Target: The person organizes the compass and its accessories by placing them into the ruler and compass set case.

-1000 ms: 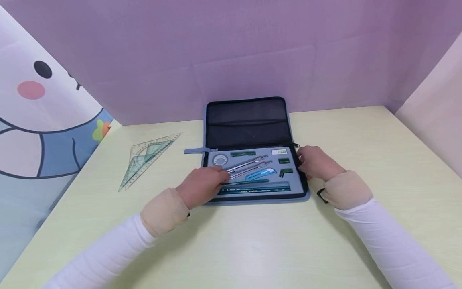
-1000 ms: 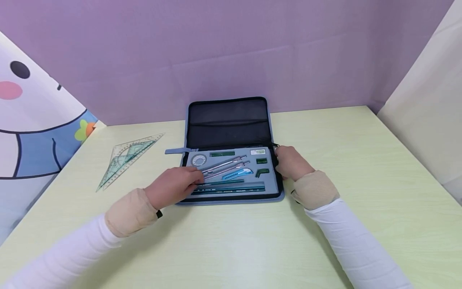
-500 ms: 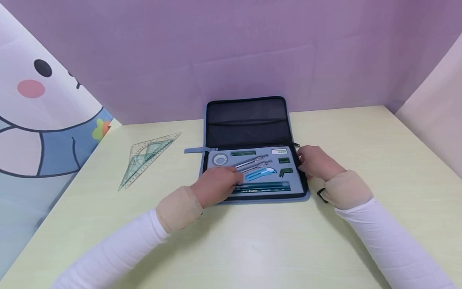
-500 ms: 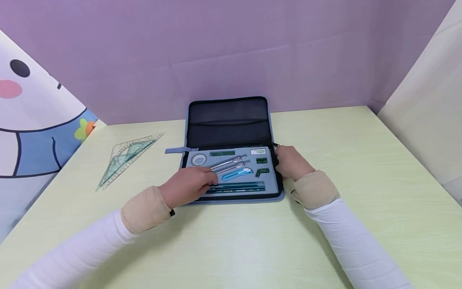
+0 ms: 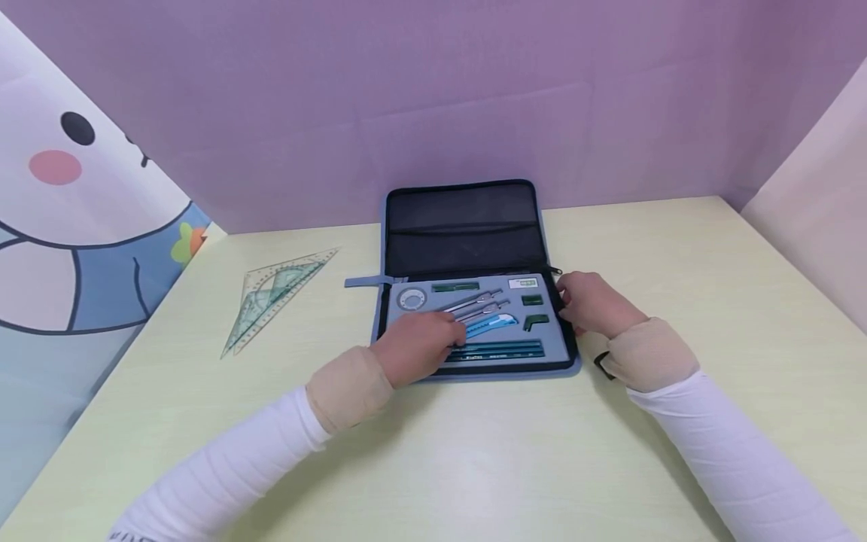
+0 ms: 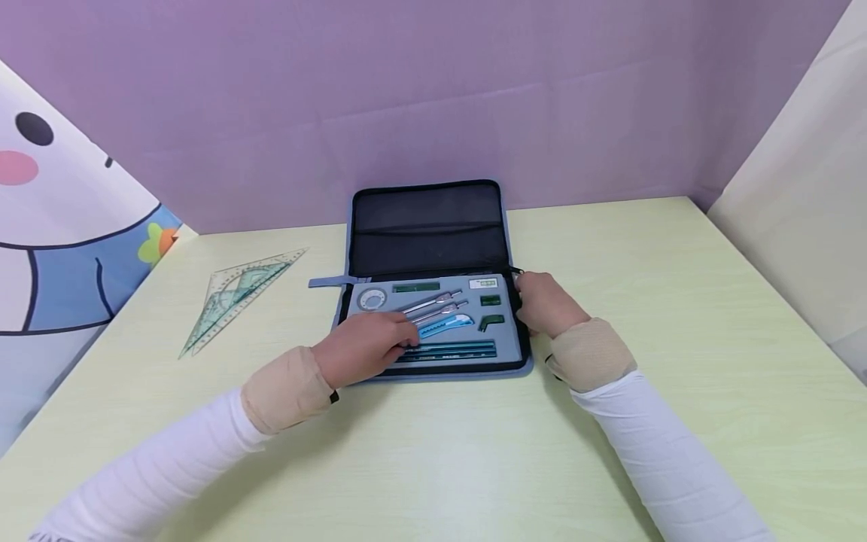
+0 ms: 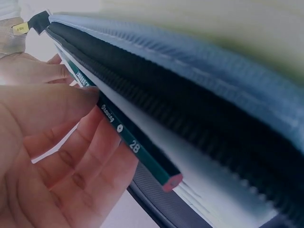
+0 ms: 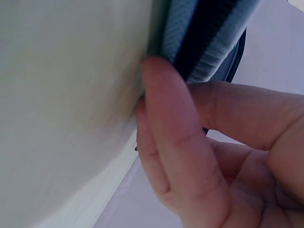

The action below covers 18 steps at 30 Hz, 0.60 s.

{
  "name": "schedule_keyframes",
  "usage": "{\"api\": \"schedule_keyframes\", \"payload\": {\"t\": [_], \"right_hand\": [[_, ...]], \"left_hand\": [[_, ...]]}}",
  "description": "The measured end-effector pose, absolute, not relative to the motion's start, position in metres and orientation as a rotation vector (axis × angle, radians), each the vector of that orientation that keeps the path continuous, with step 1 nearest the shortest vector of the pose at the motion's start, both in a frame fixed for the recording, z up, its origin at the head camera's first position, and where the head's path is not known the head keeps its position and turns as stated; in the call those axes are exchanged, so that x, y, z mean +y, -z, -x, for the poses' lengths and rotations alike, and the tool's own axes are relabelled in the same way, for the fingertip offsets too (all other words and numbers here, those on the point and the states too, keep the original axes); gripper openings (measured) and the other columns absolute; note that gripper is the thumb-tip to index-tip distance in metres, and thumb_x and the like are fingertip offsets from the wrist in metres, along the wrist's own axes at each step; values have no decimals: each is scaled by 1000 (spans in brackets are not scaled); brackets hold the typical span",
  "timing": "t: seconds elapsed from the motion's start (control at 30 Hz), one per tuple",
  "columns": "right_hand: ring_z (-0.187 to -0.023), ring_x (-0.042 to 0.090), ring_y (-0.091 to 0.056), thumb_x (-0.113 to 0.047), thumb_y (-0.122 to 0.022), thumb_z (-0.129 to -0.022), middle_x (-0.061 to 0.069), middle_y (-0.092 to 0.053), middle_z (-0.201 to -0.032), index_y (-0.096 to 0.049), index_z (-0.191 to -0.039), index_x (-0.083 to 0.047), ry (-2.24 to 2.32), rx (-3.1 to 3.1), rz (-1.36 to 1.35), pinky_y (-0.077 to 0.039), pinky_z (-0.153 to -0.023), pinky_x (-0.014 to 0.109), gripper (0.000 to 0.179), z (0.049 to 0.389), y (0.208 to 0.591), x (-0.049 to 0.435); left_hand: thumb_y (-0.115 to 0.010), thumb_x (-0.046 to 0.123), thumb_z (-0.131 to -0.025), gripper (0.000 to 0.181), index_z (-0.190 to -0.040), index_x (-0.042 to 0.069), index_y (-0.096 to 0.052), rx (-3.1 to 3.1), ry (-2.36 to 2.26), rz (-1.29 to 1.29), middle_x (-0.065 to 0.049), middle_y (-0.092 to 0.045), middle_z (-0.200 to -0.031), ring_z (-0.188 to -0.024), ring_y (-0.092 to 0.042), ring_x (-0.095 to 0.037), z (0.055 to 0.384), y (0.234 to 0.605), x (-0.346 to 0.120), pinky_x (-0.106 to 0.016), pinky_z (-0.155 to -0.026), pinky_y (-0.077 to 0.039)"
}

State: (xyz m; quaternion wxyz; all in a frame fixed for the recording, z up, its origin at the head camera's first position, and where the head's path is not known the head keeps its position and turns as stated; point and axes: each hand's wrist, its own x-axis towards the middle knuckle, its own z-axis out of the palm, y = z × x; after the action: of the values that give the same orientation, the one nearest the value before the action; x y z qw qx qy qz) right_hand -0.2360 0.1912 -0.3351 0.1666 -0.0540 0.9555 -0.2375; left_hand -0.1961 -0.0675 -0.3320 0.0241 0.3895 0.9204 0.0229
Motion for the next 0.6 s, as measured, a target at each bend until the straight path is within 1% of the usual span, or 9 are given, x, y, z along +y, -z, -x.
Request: {"api": "schedule_keyframes", "payload": {"t": [0.3,0.6], "right_hand": [[-72,24,-63,7,-53,-88,26,-56,-99,-44,-124,19,678,2722,157,-55,-57,28,39,237,335,191],[-71,24,-63,7,-53,-87,27,-56,-99,-44,-123,19,675,2730,172,-55,-56,27,38,237,336,192]], "left_hand": [[-66,3,-85,18,-98,14,-70,2847,-121,-1216,-1,-68,-98,-81,-63,-16,199,334,-66,-30,-73,-54],[-67,2,-85,17,-98,13,-71,2859,-120,-1217,-2,-69,-97,-81,-63,-16,198,335,-65,-30,-74,-54]]}}
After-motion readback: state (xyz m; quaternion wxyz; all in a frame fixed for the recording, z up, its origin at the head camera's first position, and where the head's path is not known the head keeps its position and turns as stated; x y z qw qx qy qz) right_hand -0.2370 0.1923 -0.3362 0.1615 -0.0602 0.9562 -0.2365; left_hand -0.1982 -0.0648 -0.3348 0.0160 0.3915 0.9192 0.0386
